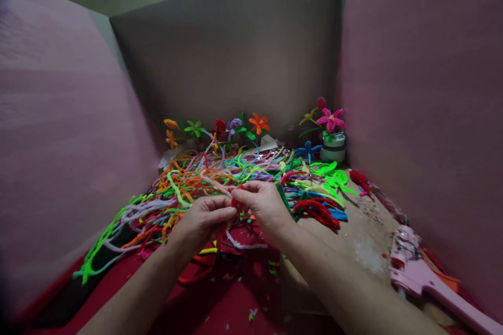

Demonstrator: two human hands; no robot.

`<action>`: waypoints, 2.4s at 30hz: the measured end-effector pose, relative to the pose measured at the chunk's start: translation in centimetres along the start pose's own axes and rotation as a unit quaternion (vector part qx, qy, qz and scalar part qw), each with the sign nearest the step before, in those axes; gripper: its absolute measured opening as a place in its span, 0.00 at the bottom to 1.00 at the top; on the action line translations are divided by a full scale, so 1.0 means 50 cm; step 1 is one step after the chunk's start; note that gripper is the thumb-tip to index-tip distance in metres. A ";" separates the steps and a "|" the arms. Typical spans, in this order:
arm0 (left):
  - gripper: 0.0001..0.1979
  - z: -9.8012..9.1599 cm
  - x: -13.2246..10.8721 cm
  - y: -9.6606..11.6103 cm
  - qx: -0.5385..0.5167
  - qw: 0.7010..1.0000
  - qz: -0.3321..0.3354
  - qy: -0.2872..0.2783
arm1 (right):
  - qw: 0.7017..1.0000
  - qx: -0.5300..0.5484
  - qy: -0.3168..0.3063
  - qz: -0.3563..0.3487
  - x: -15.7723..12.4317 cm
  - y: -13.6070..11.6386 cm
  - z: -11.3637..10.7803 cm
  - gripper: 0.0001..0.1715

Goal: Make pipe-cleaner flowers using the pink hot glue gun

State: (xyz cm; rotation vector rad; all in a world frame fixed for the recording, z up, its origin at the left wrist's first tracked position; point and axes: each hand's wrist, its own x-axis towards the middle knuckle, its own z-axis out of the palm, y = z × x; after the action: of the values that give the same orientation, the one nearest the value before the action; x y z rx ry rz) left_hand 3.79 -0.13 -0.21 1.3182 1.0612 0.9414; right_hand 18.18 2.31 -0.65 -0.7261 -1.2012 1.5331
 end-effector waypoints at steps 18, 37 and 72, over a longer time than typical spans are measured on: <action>0.11 0.014 -0.001 0.006 0.074 0.995 -0.011 0.061 | 0.998 0.021 0.055 0.025 -0.005 -0.002 0.004 0.09; 0.10 0.016 0.006 -0.012 -0.106 0.994 -0.030 0.005 | 0.992 0.115 0.014 0.054 0.007 0.021 -0.013 0.10; 0.13 -0.003 0.014 -0.024 -0.011 0.994 0.090 0.057 | 0.978 0.153 0.104 0.097 0.022 0.017 -0.036 0.05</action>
State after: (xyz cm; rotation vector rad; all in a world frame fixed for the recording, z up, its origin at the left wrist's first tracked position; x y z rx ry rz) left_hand 3.79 0.53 -1.45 1.3721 1.0272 1.1710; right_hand 19.16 3.96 -1.91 -0.7901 -0.7343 1.7088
